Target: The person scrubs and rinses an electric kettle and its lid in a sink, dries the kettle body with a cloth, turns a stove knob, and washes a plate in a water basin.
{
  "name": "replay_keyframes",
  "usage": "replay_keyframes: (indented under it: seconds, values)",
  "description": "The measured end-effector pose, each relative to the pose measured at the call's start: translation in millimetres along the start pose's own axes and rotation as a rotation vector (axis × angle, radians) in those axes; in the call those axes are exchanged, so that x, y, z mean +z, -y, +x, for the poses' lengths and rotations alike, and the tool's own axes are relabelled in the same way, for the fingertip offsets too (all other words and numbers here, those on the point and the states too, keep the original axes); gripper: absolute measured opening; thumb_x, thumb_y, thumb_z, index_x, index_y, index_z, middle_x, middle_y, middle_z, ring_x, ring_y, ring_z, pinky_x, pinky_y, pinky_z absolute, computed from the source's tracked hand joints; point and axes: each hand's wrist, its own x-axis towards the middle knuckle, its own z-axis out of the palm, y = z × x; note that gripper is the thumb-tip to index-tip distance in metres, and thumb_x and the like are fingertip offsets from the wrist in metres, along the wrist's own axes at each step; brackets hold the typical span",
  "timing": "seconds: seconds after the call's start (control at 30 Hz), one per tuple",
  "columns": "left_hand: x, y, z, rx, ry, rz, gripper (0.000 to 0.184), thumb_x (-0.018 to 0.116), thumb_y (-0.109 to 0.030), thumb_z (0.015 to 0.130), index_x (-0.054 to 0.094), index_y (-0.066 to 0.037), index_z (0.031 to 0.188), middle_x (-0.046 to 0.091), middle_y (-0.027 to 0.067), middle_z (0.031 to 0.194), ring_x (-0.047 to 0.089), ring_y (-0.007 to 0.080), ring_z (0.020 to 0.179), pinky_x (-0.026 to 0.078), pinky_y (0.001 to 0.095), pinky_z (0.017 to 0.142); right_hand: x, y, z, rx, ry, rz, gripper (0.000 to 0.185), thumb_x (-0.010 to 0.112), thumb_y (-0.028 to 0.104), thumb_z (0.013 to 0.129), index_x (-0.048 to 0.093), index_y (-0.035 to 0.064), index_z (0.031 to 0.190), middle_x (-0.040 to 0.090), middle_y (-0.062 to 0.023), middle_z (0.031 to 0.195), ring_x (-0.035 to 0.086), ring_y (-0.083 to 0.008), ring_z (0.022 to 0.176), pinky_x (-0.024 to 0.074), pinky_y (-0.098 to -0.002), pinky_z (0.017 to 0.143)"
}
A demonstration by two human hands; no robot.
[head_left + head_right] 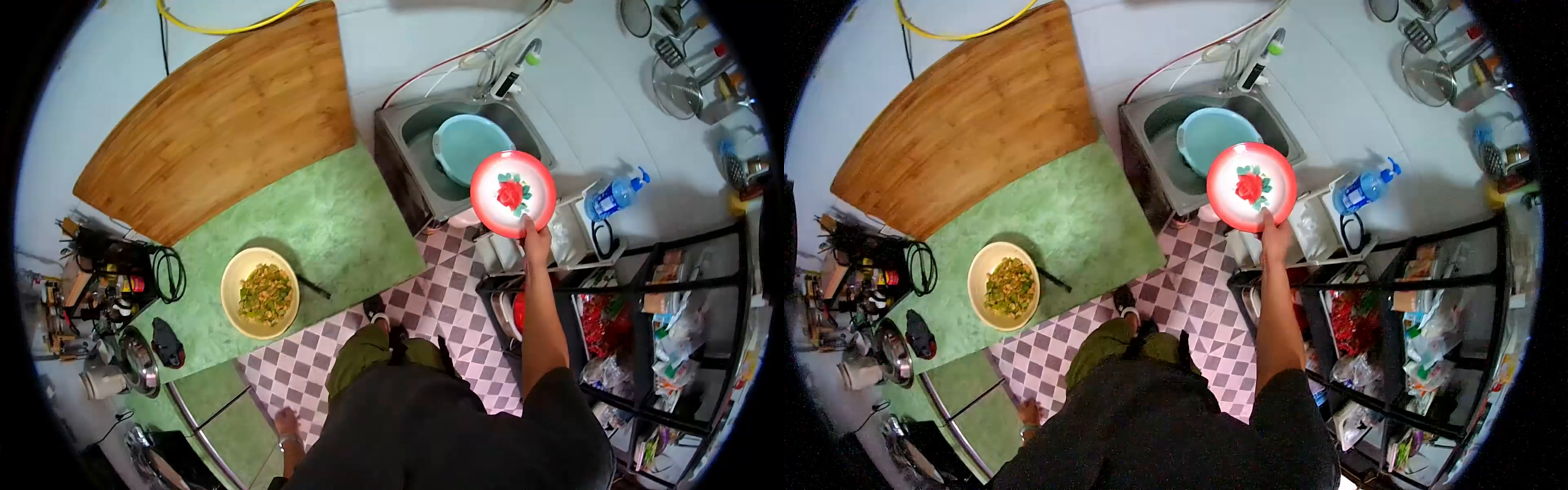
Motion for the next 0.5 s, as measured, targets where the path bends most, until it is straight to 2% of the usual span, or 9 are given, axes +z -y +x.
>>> replay_keyframes:
  seconds: [0.07,0.1,0.17,0.2,0.23,0.27,0.33,0.4,0.5]
  values:
    - [18.2,39.3,4.1,-0.091,0.184,0.153,0.021,0.06,-0.025,0.086,0.066,-0.005,0.088,0.064,0.0102,0.07,0.06,0.0235,0.051,0.046,0.036,0.044,9.6,-1.5,45.6,0.032,-0.031,-0.095,0.019,0.065,0.021,0.091,0.063,0.004,0.098,0.062,-0.0027,0.074,0.057,-0.0117,0.056,0.0481,-0.0255,0.048]
    - [25.0,59.1,5.7,0.012,0.322,0.47,0.023,0.06,-0.028,0.085,0.066,-0.006,0.084,0.065,0.0105,0.069,0.06,0.0252,0.052,0.047,0.0379,0.045,13.6,0.3,61.7,-0.021,-0.024,-0.123,0.02,0.065,0.021,0.091,0.063,0.0023,0.099,0.064,-0.0043,0.077,0.059,-0.0128,0.057,0.0507,-0.0271,0.049]
    - [44.1,66.9,-2.6,0.543,0.531,1.276,0.029,0.061,-0.036,0.085,0.066,-0.008,0.078,0.066,0.0112,0.069,0.061,0.0286,0.055,0.047,0.0415,0.048,20.6,-16.0,110.7,-0.166,-0.079,-0.362,0.021,0.066,0.021,0.09,0.064,-0.0001,0.095,0.065,-0.0073,0.076,0.061,-0.0134,0.06,0.0509,-0.0286,0.048]
    - [59.2,63.1,-4.2,0.728,0.563,1.404,0.032,0.061,-0.039,0.085,0.066,-0.009,0.075,0.066,0.0116,0.068,0.062,0.0302,0.056,0.047,0.0434,0.049,27.6,-14.2,128.2,-0.134,-0.086,-0.486,0.021,0.066,0.02,0.09,0.064,-0.0006,0.094,0.065,-0.0082,0.075,0.062,-0.0134,0.061,0.051,-0.0288,0.047]
    - [69.9,61.3,-8.7,0.836,0.495,1.337,0.03,0.063,-0.04,0.083,0.067,-0.011,0.075,0.066,0.0113,0.067,0.063,0.0306,0.059,0.048,0.0446,0.053,37.3,-14.6,145.6,-0.187,-0.09,-0.491,0.03,0.068,0.027,0.088,0.065,-0.0019,0.094,0.068,-0.0143,0.08,0.068,-0.0231,0.067,0.0541,-0.0373,0.055]
    - [73.2,57.1,-10.8,0.482,0.494,1.095,0.026,0.062,-0.035,0.084,0.067,-0.01,0.082,0.066,0.0102,0.071,0.062,0.0279,0.059,0.048,0.0415,0.052,44.5,-16.3,163.7,-0.183,-0.082,-0.494,0.03,0.068,0.027,0.088,0.065,-0.0019,0.094,0.068,-0.0143,0.08,0.068,-0.0231,0.067,0.0541,-0.0373,0.055]
    - [94.1,17.9,-38.0,-0.152,0.267,0.114,0.02,0.06,-0.026,0.085,0.066,-0.009,0.095,0.066,0.0079,0.079,0.059,0.0224,0.059,0.047,0.0353,0.051,63.5,-21.8,192.8,-0.269,-0.165,-0.937,0.041,0.068,0.036,0.086,0.065,-0.0032,0.097,0.07,-0.0219,0.088,0.07,-0.0351,0.078,0.0544,-0.0451,0.069]
    - [106.3,-21.2,-64.3,-0.194,0.144,-0.143,0.025,0.058,-0.017,0.086,0.065,-0.009,0.108,0.066,0.0056,0.088,0.056,0.017,0.058,0.047,0.0291,0.05,82.1,-27.9,221.7,-0.157,-0.089,-0.906,0.047,0.067,0.043,0.085,0.066,-0.0014,0.101,0.069,-0.0241,0.095,0.067,-0.0412,0.089,0.0515,-0.0479,0.08]
    - [126.1,-58.0,-95.7,-0.217,-0.046,0.021,0.031,0.054,-0.01,0.085,0.06,-0.009,0.116,0.065,0.008,0.086,0.059,0.0169,0.063,0.045,0.0291,0.048,106.6,-57.8,275.0,-0.218,-0.016,-0.911,0.036,0.066,0.036,0.085,0.066,0.0058,0.105,0.069,-0.0199,0.1,0.066,-0.0396,0.094,0.0518,-0.0487,0.079]
